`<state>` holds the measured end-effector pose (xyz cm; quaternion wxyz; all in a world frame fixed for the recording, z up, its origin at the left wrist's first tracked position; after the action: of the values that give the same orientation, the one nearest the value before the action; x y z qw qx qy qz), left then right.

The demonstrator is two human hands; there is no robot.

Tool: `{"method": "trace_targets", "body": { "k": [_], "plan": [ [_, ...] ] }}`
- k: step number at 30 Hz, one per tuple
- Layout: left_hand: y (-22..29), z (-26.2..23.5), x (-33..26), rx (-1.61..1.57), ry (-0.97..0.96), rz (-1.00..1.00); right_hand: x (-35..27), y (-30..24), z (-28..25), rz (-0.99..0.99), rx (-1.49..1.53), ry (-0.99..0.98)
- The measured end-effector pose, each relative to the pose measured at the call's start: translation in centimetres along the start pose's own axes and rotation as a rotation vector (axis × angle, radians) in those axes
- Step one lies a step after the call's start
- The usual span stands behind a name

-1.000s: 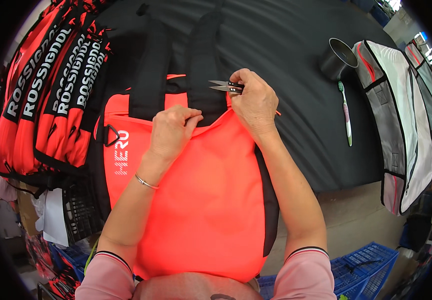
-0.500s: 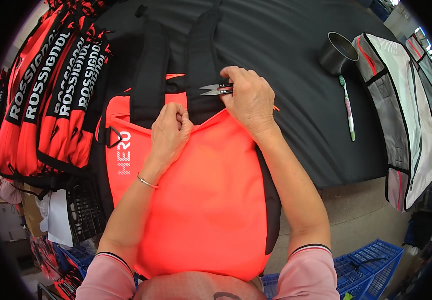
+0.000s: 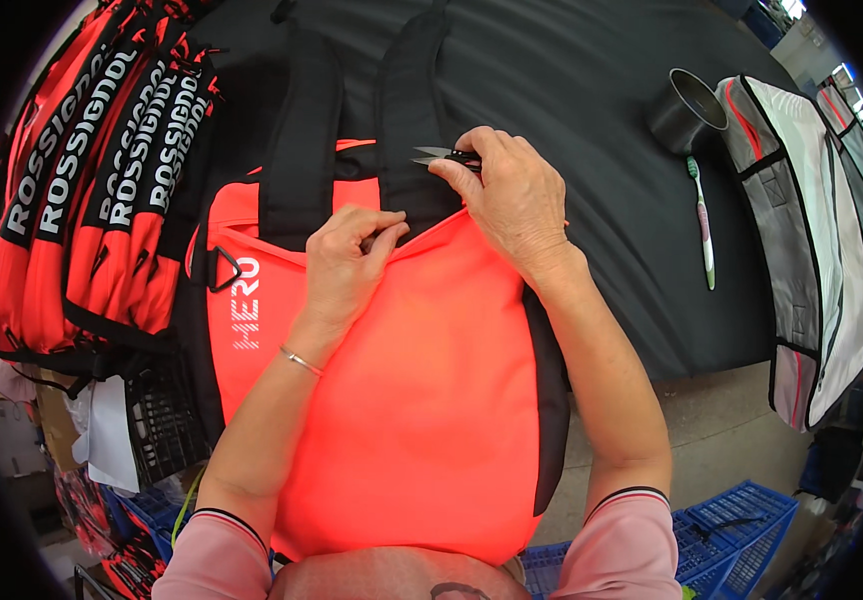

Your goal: Inspecting, trimming loose threads from, and cleaning backpacks in a manufacturing facility.

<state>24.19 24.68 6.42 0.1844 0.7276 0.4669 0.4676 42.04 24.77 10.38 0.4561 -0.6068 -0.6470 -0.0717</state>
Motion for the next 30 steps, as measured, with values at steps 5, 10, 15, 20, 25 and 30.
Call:
{"method": "trace_targets", "body": {
  "k": [5, 10, 15, 20, 25, 30],
  "plan": [
    [0.4, 0.1, -0.1, 0.082, 0.037, 0.046, -0.1, -1.5, 0.4, -0.192, -0.042, -0.179],
    [0.0, 0.1, -0.3, 0.07, 0.056, 0.034, -0.3, -2.3, 1.4, -0.334, -0.031, -0.305],
    [0.1, 0.0, -0.3, 0.077, 0.079, 0.05, -0.2, -3.3, 2.2, -0.393, 0.041, -0.408],
    [0.1, 0.0, -0.2, 0.076, 0.075, 0.041, -0.5, -3.4, 2.8, -0.423, 0.033, -0.43],
    [0.1, 0.1, -0.1, 0.101, 0.065, 0.069, -0.5, -3.7, 3.3, -0.464, 0.011, -0.443],
    [3.1, -0.9, -1.2, 0.027, 0.1, 0.22, -0.4, -3.4, 3.1, -0.435, 0.002, -0.474]
  ]
}}
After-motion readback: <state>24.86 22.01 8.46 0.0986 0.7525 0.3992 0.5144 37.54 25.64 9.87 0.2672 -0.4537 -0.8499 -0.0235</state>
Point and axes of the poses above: each hand's wrist, its own x-axis towards the middle knuckle, its own z-axis out of the palm, y = z × x, the point moved 8 cm from there along x, towards the middle knuckle, and after that the axes turned 11 degrees about y, right-handed, at the moved point
